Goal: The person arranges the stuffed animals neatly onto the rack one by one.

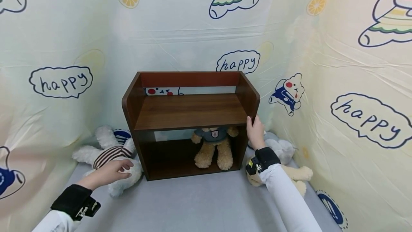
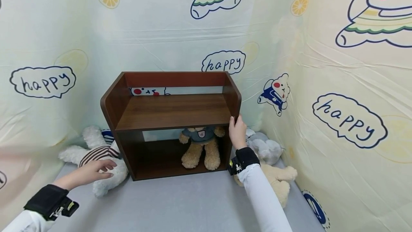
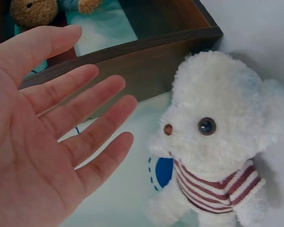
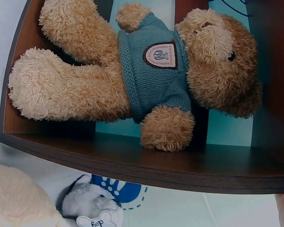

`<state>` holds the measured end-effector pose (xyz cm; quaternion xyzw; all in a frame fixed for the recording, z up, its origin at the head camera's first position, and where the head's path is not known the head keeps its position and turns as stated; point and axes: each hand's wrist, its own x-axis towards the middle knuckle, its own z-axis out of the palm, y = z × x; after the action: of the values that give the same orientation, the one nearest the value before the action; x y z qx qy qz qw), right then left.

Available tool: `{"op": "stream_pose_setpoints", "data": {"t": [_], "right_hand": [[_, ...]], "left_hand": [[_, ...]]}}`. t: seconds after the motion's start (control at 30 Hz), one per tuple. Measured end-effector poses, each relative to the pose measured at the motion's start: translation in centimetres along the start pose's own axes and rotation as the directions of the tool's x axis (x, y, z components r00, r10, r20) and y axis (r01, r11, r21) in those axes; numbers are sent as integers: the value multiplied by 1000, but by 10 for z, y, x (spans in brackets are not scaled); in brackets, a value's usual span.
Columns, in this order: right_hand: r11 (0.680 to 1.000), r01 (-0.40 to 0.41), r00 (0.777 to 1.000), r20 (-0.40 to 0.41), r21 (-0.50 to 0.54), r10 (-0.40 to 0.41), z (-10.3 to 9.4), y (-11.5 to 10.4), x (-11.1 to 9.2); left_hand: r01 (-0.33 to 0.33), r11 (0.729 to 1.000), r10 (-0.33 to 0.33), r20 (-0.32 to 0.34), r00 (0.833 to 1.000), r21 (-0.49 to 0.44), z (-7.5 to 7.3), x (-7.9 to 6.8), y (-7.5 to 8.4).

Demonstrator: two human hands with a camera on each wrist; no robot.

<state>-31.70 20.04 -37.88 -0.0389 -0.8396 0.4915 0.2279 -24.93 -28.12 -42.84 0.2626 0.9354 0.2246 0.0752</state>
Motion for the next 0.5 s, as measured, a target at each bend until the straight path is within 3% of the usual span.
{"op": "stream_pose_setpoints", "data": {"t": [0.3,0.5], "right_hand": [[1000,2,1000,0,-4,-2,0,0,-1],[1000,-5,1000,2,-12,5,0,0,-1]], "left_hand": [[46,999,-46,-21,999,-13,4,-1,-3],[34,999,-34,-29,999,13,6,1,-6]]}}
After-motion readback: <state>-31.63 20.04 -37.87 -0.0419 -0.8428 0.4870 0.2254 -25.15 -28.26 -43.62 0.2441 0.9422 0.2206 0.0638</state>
